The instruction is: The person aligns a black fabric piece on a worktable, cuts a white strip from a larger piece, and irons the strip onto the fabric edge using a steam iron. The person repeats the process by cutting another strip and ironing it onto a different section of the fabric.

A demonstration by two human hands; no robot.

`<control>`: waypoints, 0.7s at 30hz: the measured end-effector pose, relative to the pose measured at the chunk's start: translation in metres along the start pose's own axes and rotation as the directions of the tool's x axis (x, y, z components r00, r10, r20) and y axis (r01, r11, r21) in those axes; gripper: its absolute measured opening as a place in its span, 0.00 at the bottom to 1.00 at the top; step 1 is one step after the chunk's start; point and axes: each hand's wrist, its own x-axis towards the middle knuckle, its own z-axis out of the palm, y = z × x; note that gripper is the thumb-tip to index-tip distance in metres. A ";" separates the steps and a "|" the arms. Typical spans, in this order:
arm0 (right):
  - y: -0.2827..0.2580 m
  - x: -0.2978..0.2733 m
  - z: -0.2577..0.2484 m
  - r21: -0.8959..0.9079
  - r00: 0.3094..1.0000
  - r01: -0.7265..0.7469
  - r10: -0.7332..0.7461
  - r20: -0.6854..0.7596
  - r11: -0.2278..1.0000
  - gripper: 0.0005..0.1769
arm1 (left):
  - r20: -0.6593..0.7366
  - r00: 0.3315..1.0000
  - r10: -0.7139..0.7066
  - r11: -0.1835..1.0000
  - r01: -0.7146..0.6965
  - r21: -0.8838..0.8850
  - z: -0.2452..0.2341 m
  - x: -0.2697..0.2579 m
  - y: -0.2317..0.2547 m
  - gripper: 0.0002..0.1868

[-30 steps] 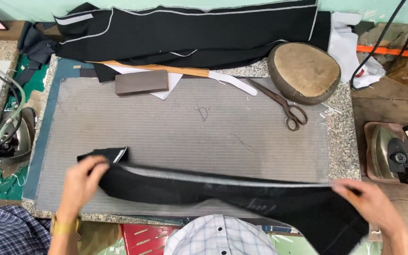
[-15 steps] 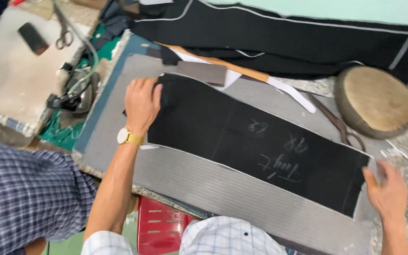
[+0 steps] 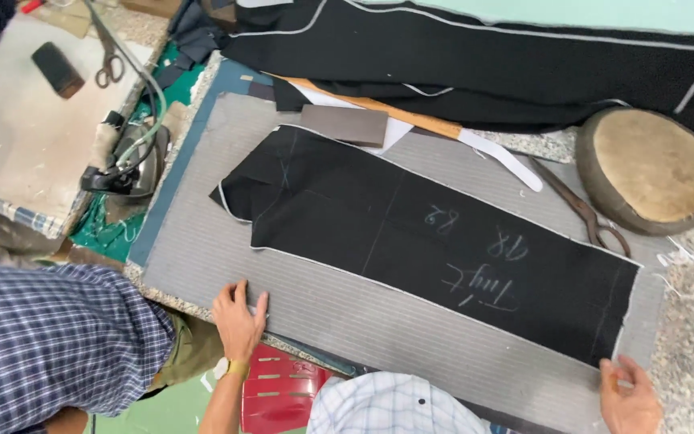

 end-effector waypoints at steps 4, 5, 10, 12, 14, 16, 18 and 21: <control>-0.015 0.004 -0.006 0.039 0.998 -0.044 0.041 0.054 0.998 0.29 | 0.016 0.998 0.062 0.989 -0.060 -0.133 -0.004 -0.030 0.001 0.23; -0.024 0.000 -0.011 0.025 0.997 -0.038 0.036 0.073 0.999 0.28 | 0.048 0.996 0.073 0.993 -0.068 -0.098 0.003 -0.038 -0.006 0.25; -0.069 -0.013 -0.031 0.096 0.985 -0.143 0.131 0.116 0.985 0.27 | 0.062 0.994 0.089 0.985 -0.079 -0.151 0.031 -0.056 -0.028 0.17; -0.066 -0.014 -0.027 0.106 0.993 -0.078 0.068 0.096 0.991 0.23 | 0.084 0.996 0.014 0.995 -0.005 -0.102 0.044 -0.056 -0.038 0.19; -0.065 -0.020 -0.033 0.143 0.996 -0.056 0.045 0.074 0.988 0.23 | 0.017 0.999 0.050 0.992 -0.048 -0.113 0.044 -0.048 -0.025 0.15; -0.065 -0.025 -0.031 0.186 0.998 -0.041 0.032 0.052 0.982 0.23 | -0.050 0.994 0.095 0.988 -0.101 -0.119 0.044 -0.019 0.004 0.13; -0.058 -0.029 -0.027 0.153 0.985 0.165 -0.155 -0.074 0.974 0.20 | -0.074 0.988 0.137 0.926 -0.154 -0.343 0.043 0.004 0.048 0.14; -0.067 -0.033 -0.027 0.141 0.976 0.217 -0.211 -0.061 0.966 0.22 | -0.095 0.965 0.243 0.758 -0.250 -0.602 0.012 0.071 0.185 0.11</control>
